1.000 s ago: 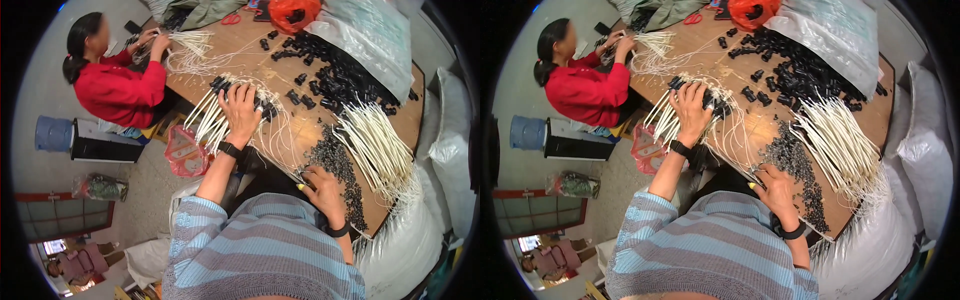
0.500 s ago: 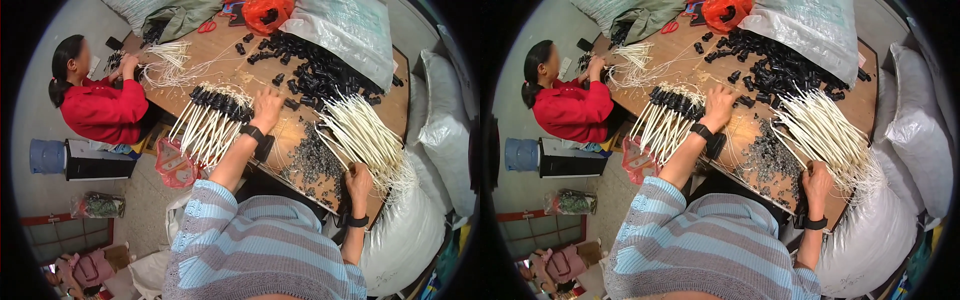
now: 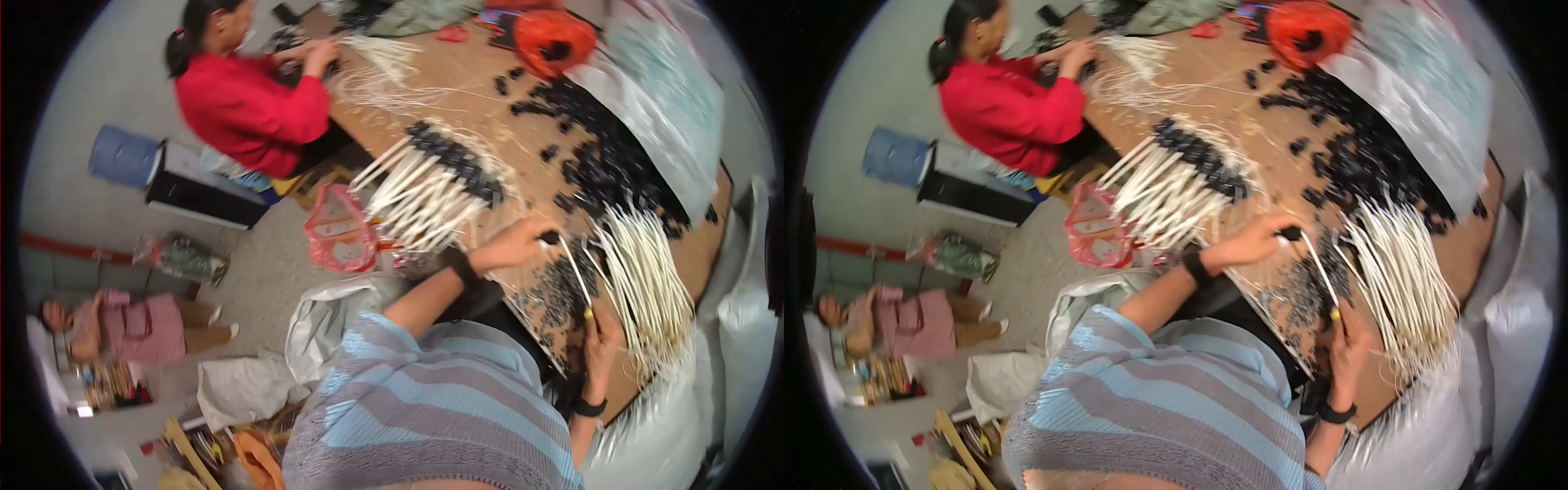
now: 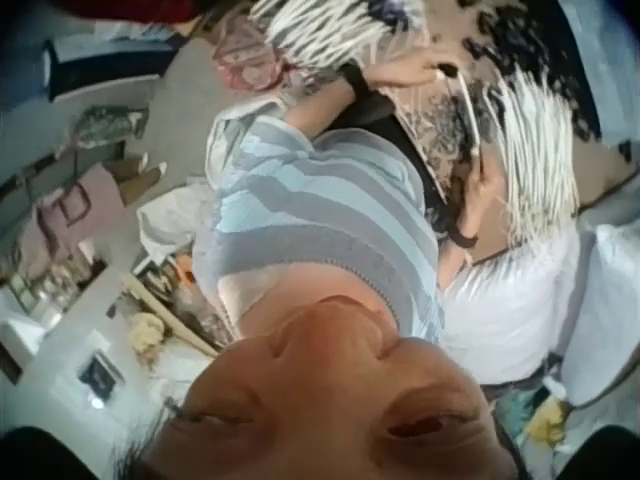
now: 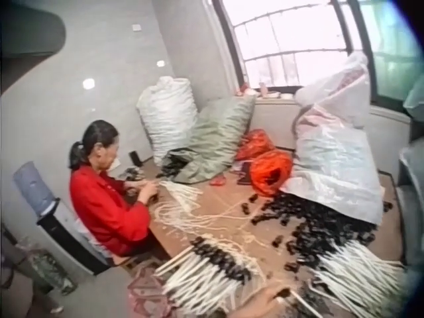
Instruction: The person picks up a white tube and a black connector, fits them together by hand, and then slides a small metal ring over the joint. They repeat this process for each assembly, handling components from the piles on the workspace.
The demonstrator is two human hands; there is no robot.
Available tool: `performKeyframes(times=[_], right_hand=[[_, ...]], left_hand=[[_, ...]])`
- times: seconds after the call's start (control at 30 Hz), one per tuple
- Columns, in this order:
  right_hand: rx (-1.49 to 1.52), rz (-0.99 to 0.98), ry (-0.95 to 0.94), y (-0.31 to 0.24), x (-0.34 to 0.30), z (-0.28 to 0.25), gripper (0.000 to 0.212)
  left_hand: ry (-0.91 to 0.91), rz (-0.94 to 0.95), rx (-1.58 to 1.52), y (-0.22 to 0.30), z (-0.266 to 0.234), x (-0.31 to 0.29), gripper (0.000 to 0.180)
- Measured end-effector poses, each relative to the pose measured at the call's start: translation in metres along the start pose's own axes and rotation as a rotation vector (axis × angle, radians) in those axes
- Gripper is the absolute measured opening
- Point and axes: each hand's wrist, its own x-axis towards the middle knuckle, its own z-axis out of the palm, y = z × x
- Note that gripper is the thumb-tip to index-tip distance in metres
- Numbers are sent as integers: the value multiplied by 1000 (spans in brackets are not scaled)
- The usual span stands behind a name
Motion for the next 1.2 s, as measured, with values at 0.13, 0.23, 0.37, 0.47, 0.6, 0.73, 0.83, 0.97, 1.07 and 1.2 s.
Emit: performKeyframes(times=[0.13,0.23,0.37,0.47,0.6,0.73,0.83,0.97,1.07,1.2], right_hand=[[-292,11,-249,-8,4,-2,28],[-191,-14,-279,-8,8,7,34],[-421,113,-174,18,16,-5,44],[-311,35,-100,-3,30,15,36],[-319,-232,-109,16,40,40,27],[980,280,40,43,29,-3,41],[1244,298,308,12,31,-13,43],[262,222,244,-18,18,-25,43],[-156,97,264,-1,27,-12,46],[-192,88,302,-26,19,-21,40]], left_hand=[[-76,138,119,10,13,-10,36],[-183,139,195,45,1,-12,30],[72,220,450,19,-10,-31,15],[9,363,483,46,21,-26,13],[-105,158,556,81,25,-40,18],[224,-106,601,18,9,-65,28],[327,-268,411,26,5,-55,31],[151,-486,-300,30,16,-43,21],[149,-337,-558,58,-2,-57,25],[109,-715,-230,46,8,-50,22]])
